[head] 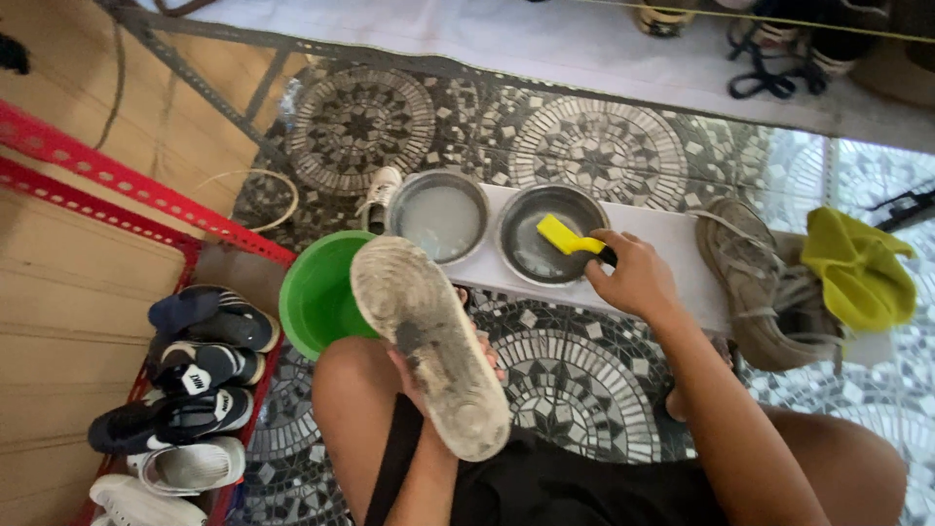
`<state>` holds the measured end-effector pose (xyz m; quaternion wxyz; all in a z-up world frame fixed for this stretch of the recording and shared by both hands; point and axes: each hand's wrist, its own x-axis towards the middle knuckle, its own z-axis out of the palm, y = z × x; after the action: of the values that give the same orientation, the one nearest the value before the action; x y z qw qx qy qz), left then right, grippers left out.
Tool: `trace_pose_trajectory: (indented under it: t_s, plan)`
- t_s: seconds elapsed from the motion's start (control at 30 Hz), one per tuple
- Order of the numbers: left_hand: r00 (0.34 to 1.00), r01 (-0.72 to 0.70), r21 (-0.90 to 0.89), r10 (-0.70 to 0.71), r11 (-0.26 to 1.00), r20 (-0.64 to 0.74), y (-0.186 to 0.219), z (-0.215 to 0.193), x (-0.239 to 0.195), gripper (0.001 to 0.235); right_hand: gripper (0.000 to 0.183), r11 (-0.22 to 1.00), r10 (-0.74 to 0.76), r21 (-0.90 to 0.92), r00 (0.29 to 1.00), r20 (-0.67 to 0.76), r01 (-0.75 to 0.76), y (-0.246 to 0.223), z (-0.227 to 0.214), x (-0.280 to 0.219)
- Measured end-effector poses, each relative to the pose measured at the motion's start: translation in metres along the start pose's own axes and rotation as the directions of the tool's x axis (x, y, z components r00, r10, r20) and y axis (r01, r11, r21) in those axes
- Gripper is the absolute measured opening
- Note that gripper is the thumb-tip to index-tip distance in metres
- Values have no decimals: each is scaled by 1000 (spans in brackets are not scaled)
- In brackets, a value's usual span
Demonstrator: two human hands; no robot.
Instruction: The person sits on the floor and scrubs the sole of a white sneaker using a yellow brush. They repeatedly dip the brush into a metal bowl of water and scrub the shoe's bottom surface.
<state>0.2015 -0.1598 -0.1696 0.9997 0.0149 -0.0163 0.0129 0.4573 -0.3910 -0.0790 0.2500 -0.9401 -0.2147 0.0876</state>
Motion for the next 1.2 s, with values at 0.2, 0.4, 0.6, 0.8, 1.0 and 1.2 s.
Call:
trace_pose_trajectory:
  t_s: [0.2, 0.4, 0.6, 0.8, 1.0, 1.2]
  plan:
    - [960, -113, 32, 118, 993, -255, -5, -20, -8, 107, 50, 966, 142, -221, 990, 11, -136, -17, 32, 22]
    - [780, -417, 226, 474, 880, -409, -11, -15, 10, 71, 51, 979, 170, -111, 985, -26, -172, -9, 32, 16]
    - [719, -471, 294, 555, 832, -418, -14, 3, 15, 73, 48, 995, 85, -24, 967, -240, -94, -1, 34, 7]
    - [756, -359, 258, 441, 897, -484, -13, 9, 11, 84, 48, 992, -32, -124, 981, -190, 9, -8, 33, 19]
    - [782, -323, 204, 382, 924, -492, -16, 19, 13, 82, 49, 968, -159, -227, 962, -223, 107, -75, 56, 51]
    - [693, -430, 450, 605, 783, -391, -18, -4, 15, 54, 45, 843, -350, -448, 936, -38, 297, -112, 115, 96]
